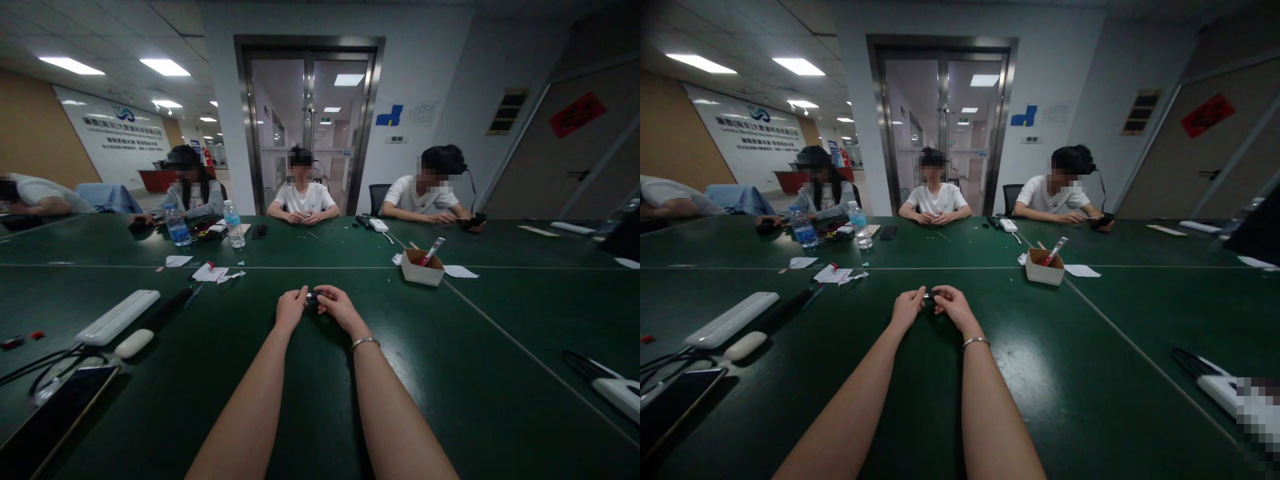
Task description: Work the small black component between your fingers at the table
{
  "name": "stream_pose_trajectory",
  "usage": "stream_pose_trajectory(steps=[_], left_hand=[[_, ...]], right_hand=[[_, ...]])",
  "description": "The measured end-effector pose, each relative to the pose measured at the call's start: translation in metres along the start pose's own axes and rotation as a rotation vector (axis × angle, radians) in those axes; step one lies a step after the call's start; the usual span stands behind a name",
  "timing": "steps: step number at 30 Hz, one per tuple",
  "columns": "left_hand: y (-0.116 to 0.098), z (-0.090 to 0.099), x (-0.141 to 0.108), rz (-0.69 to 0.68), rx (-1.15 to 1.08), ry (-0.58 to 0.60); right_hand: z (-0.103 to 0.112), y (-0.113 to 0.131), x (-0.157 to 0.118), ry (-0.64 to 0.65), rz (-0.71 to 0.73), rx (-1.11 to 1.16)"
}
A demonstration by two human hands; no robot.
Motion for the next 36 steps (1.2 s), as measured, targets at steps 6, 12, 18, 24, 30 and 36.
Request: stream_pose_trajectory(steps=[6, 12, 18, 24, 30, 36], left_hand=[[-0.001, 0.0, 0.001, -0.011, 0.016, -0.034], [0.004, -0.008, 0.003, -0.087, -0.064, 0.02], [-0.005, -0.007, 0.001, -0.243, -0.3, 0.057], [-0.006, -0.005, 0.002, -0.154, -0.385, 0.087], [0.003, -0.011, 0.003, -0.106, -0.355, 0.102], [0.008, -0.012, 0.005, -0.071, -0.337, 0.069]], right_hand=[[-0.002, -0.002, 0.001, -0.011, 0.01, -0.036], [0.001, -0.006, 0.005, -0.06, -0.053, -0.045], [0.004, -0.01, 0.008, -0.084, -0.059, -0.039], [0.002, -0.008, 0.006, -0.061, -0.04, -0.052], [-0.003, -0.002, 0.002, -0.034, -0.054, -0.071], [-0.003, -0.001, 0.001, -0.042, -0.057, -0.068]])
Point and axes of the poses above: each hand's wrist, its own x-axis towards the middle knuckle, its own z-axis out of the back of the hand, y = z × x, the point moved 5 cm from there along x, towards the middle knuckle, and after that the axes turned 10 degrees about -y, right-handed, at the moved point
